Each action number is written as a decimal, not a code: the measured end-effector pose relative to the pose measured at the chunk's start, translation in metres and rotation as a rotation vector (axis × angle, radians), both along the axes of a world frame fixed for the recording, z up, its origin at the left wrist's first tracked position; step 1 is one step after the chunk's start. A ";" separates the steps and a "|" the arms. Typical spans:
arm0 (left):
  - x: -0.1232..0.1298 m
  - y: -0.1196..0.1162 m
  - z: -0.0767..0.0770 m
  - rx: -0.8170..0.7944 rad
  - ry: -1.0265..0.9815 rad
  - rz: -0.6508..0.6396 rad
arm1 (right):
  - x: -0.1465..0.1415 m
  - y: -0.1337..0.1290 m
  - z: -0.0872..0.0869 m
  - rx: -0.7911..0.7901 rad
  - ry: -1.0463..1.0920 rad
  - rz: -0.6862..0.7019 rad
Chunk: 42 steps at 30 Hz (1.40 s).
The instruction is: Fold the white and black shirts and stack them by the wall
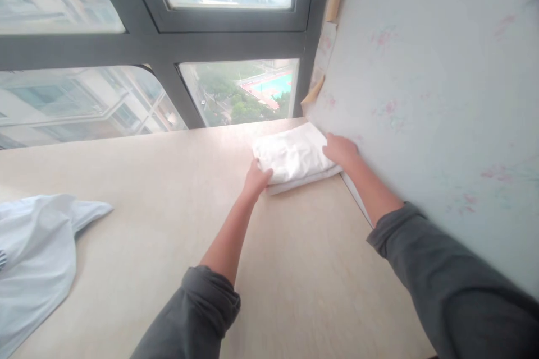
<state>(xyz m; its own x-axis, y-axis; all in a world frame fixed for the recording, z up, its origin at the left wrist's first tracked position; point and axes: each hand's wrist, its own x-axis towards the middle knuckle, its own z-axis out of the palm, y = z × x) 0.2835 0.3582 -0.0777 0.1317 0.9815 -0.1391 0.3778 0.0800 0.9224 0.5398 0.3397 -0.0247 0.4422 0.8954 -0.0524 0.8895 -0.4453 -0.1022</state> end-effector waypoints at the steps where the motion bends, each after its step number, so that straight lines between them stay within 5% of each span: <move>1: 0.000 -0.002 -0.010 -0.035 -0.003 -0.003 | -0.003 -0.001 -0.011 -0.070 -0.011 -0.007; 5: -0.008 -0.008 -0.021 -0.075 -0.021 -0.012 | -0.011 -0.011 -0.031 -0.099 -0.041 -0.020; 11: -0.010 -0.009 -0.006 -0.056 -0.044 -0.077 | -0.001 -0.022 -0.008 -0.014 -0.194 0.035; 16: -0.010 -0.024 -0.012 -0.013 0.047 -0.102 | -0.003 -0.036 -0.008 -0.023 -0.258 0.041; 19: -0.014 -0.037 -0.018 0.044 0.131 -0.058 | -0.015 -0.044 -0.020 0.086 -0.287 0.108; 26: -0.011 -0.057 -0.032 0.059 0.094 0.014 | -0.080 -0.071 -0.074 0.329 -0.144 0.651; 30: -0.003 -0.046 -0.038 0.066 0.074 0.008 | -0.102 -0.074 -0.099 0.347 -0.200 0.603; 34: -0.007 -0.039 -0.037 0.088 0.101 -0.024 | -0.111 -0.068 -0.100 0.360 -0.224 0.520; 38: -0.038 -0.053 -0.040 0.132 0.180 -0.052 | -0.129 -0.080 -0.103 0.425 -0.207 0.468; 42: -0.118 -0.071 -0.040 0.161 0.362 0.057 | -0.155 -0.121 -0.128 0.490 -0.108 0.538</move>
<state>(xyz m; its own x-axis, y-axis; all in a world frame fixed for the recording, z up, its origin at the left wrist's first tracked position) 0.1650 0.2876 -0.1174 0.0468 0.9989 -0.0102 0.6798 -0.0244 0.7330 0.3846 0.2184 -0.1523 -0.0850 0.8996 0.4284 0.9885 0.1302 -0.0773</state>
